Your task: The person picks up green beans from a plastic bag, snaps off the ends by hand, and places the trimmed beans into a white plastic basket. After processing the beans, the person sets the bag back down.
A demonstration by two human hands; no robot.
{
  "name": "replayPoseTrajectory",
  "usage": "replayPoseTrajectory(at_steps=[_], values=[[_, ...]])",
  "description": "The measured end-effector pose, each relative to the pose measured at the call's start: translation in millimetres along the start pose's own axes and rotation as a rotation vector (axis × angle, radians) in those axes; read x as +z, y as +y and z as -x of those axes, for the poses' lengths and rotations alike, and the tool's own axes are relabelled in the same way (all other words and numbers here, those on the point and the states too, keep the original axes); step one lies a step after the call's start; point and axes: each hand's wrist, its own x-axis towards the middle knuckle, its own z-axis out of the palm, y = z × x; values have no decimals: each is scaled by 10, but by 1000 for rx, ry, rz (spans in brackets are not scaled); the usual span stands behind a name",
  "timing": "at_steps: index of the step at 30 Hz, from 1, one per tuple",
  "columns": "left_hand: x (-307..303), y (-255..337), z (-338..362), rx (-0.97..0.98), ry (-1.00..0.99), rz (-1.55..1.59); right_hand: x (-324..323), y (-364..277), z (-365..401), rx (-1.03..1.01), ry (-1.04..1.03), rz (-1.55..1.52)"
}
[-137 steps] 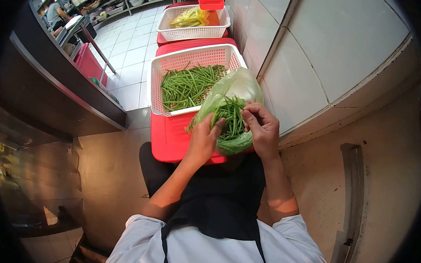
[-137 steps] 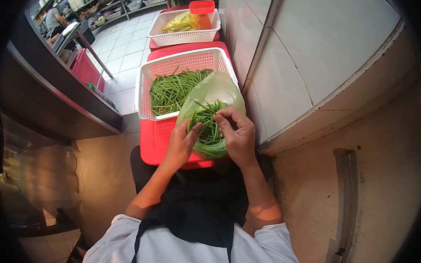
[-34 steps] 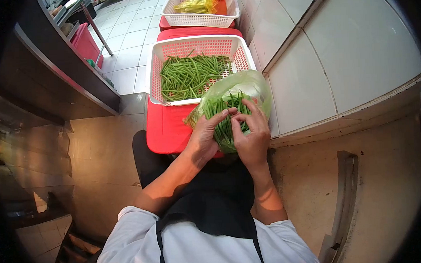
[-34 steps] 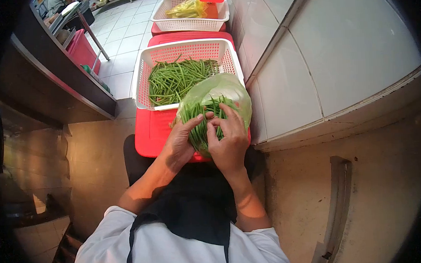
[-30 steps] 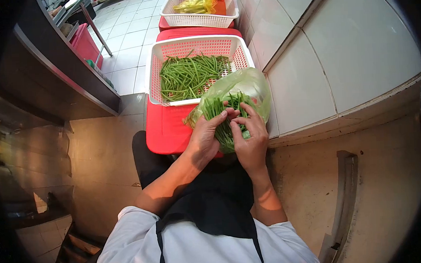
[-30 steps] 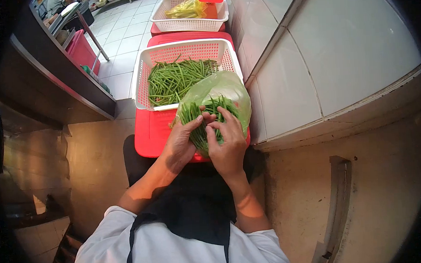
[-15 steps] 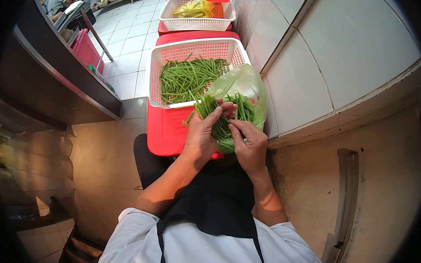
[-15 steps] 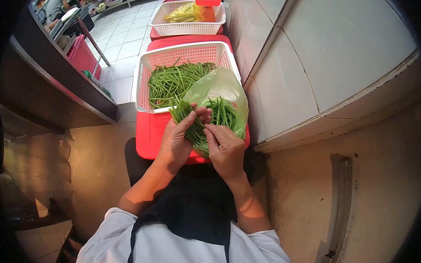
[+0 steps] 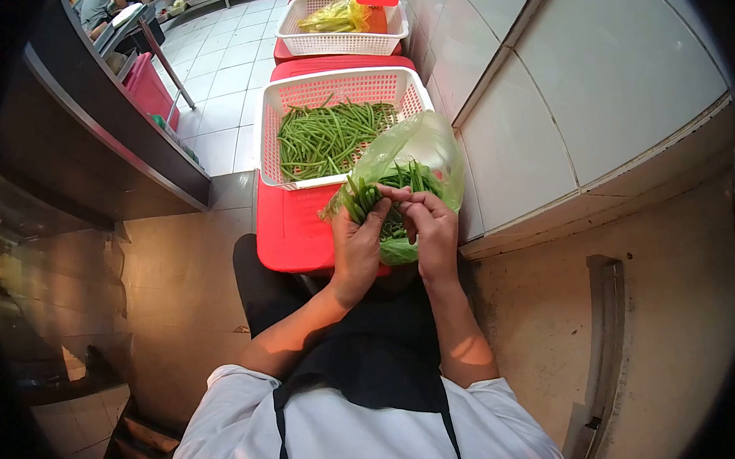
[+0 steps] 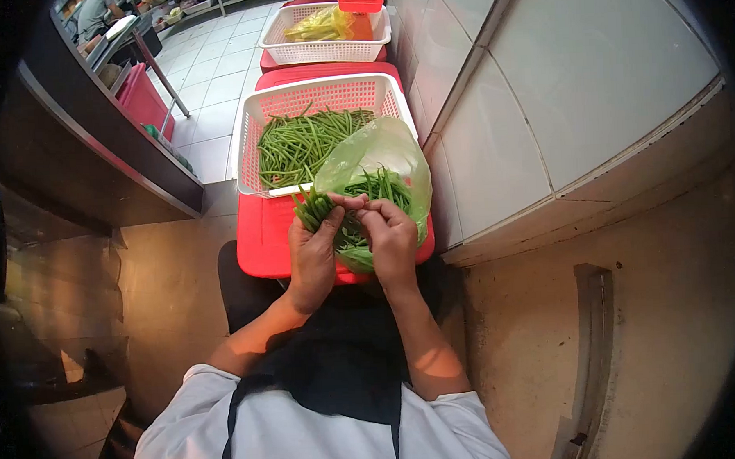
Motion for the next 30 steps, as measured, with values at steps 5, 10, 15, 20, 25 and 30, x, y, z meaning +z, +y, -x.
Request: replayPoseTrajectory(at_steps=[5,10,15,20,25,30], values=[[-32,169,-52,104,64,56,-116,-99,-123,183,49,-289],[-151,251,-190,-81,140,369,-227,35,-205,-108,39,461],[-195,278,-200,-159,146,439,-184,-172,-120,-521,-108,506],[-181,298,-210,-164,132,430,-137,-227,-16,-667,-173,594],[-167,266,-167,-156,106,399,-68,-200,19,-875,-87,737],[-84,216,-74,-77,124,256,-14,-105,-42,-907,82,835]])
